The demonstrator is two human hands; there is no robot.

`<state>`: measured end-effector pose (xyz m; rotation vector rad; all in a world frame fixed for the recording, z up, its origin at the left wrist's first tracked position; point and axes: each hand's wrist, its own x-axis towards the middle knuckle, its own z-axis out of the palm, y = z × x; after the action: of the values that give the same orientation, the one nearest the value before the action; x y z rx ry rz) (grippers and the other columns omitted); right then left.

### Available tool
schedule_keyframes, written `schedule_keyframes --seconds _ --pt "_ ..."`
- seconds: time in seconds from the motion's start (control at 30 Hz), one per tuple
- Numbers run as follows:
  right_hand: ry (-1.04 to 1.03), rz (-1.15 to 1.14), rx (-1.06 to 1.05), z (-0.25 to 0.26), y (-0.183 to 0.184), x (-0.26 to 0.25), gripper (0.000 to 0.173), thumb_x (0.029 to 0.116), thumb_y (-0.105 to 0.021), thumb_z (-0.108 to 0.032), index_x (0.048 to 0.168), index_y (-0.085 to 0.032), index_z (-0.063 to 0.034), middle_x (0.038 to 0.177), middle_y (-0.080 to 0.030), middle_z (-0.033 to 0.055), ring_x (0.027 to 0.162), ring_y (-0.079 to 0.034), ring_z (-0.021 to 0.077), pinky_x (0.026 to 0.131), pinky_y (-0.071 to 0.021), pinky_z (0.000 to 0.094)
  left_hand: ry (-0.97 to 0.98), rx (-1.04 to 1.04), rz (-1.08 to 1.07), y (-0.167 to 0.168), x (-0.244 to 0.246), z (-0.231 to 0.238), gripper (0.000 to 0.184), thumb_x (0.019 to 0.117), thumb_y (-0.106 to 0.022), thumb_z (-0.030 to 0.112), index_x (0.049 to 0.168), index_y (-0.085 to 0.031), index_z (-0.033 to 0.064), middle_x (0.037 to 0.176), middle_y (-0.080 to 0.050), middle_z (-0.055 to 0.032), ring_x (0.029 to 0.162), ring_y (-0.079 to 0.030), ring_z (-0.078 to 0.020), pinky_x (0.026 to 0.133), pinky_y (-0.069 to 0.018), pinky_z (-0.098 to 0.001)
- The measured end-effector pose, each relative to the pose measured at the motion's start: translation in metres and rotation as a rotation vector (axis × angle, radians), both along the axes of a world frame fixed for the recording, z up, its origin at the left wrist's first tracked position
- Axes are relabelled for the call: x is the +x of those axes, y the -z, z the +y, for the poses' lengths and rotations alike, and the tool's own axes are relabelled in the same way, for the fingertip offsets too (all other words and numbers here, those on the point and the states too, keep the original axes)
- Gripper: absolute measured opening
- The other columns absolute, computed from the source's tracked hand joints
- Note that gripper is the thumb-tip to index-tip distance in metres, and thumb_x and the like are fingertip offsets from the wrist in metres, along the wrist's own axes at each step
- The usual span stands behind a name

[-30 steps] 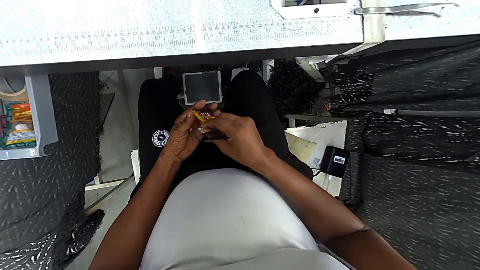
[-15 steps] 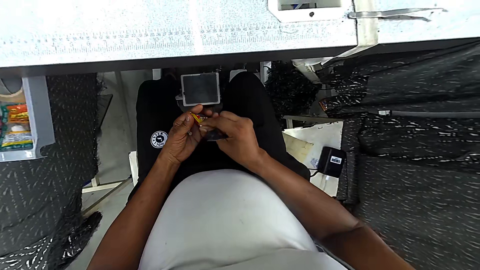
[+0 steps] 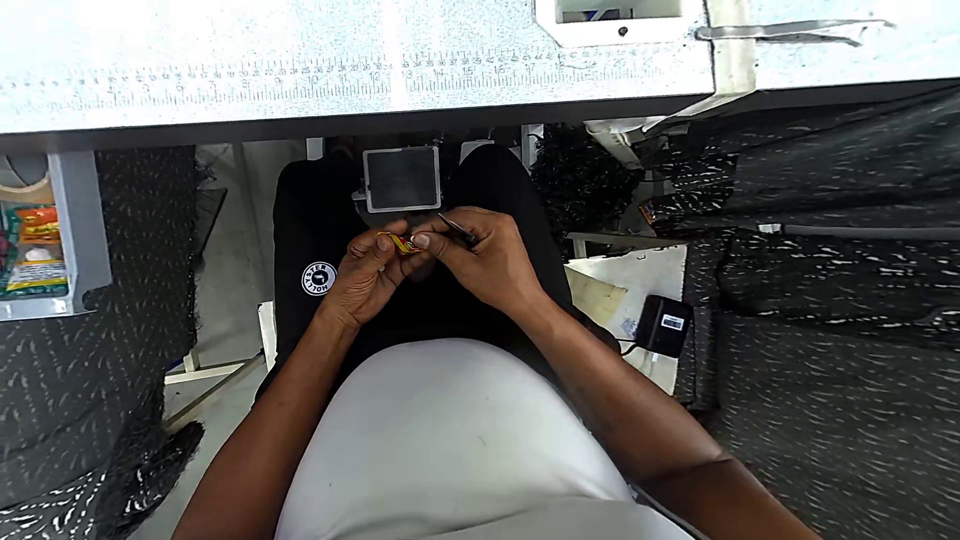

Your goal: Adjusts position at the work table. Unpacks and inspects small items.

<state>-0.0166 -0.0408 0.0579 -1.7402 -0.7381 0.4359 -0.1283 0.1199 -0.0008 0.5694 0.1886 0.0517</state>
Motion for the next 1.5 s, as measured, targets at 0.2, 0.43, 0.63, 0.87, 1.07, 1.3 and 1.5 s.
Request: schedule_keyframes --seconds 0.2,0.43,0.63,0.87,1.07,1.3,1.5 --pt "0.017 -0.094 -0.060 0.000 0.004 -0.002 0.012 0.0952 -0.073 -0.018 0.099 -0.080 -0.0091 0.081 -0.069 0.0000 0.071 -0.062 0.0036 0.065 -0.0518 0.0195 0.012 -0.009 -0.014 0.002 0.001 0.000 0.024 0.0994 -0.068 0.023 0.119 -0.075 0.0100 0.119 -0.072 -0.0108 0.106 -0.072 -0.0212 0.096 -0.0590 -0.0379" --pt "0.000 -0.218 -0.101 -0.001 0.010 -0.003 0.014 0.0921 -0.075 -0.016 0.103 -0.082 -0.0120 0.080 -0.068 0.0008 0.071 -0.061 0.0076 0.065 -0.0518 0.0250 0.015 -0.011 -0.014 0.004 0.002 0.001 0.022 0.0984 -0.069 0.020 0.118 -0.076 0.0109 0.117 -0.073 -0.0097 0.104 -0.072 -0.0186 0.094 -0.0595 -0.0354" --pt "-0.041 -0.264 -0.158 -0.002 0.008 -0.005 0.015 0.0926 -0.073 -0.021 0.102 -0.080 -0.0114 0.089 -0.071 -0.0002 0.078 -0.065 0.0046 0.070 -0.0560 0.0227 -0.012 0.077 0.072 0.001 0.004 -0.002 0.035 0.0906 -0.078 0.032 0.119 -0.074 0.0119 0.120 -0.073 -0.0072 0.101 -0.071 -0.0176 0.089 -0.0606 -0.0364" --pt "0.009 -0.031 -0.138 0.005 0.000 -0.006 0.015 0.0900 -0.073 -0.029 0.101 -0.077 -0.0191 0.075 -0.064 -0.0112 0.055 -0.049 -0.0014 0.048 -0.0387 0.0173 0.002 0.057 0.124 -0.026 -0.001 0.003 0.018 0.0993 -0.058 -0.001 0.110 -0.068 0.0086 0.104 -0.073 -0.0073 0.088 -0.074 -0.0190 0.077 -0.0636 -0.0368" --pt "-0.057 -0.010 -0.076 0.015 0.005 -0.009 0.014 0.0894 -0.068 -0.025 0.098 -0.078 -0.0189 0.079 -0.066 -0.0098 0.057 -0.052 0.0003 0.048 -0.0413 0.0183 -0.077 0.144 0.255 -0.036 -0.010 0.009 0.017 0.0989 -0.057 -0.007 0.101 -0.070 0.0041 0.095 -0.072 -0.0080 0.079 -0.073 -0.0164 0.070 -0.0636 -0.0336" --pt "-0.156 -0.259 -0.133 0.046 0.001 -0.008 0.027 0.0906 -0.071 -0.043 0.100 -0.076 -0.0177 0.086 -0.067 -0.0095 0.071 -0.061 0.0000 0.062 -0.0537 0.0207 -0.169 0.129 0.302 -0.051 -0.030 0.022 0.016 0.0957 -0.062 -0.006 0.102 -0.074 0.0025 0.102 -0.073 -0.0093 0.090 -0.071 -0.0169 0.086 -0.0609 -0.0360" --pt "-0.269 -0.390 -0.190 0.095 -0.021 -0.009 0.016 0.0899 -0.070 -0.033 0.097 -0.076 -0.0200 0.086 -0.067 -0.0091 0.071 -0.062 0.0034 0.061 -0.0552 0.0269 -0.309 0.003 0.168 -0.063 -0.058 0.051 0.016 0.0957 -0.062 0.003 0.107 -0.073 0.0067 0.110 -0.072 -0.0128 0.098 -0.071 -0.0217 0.095 -0.0577 -0.0402"
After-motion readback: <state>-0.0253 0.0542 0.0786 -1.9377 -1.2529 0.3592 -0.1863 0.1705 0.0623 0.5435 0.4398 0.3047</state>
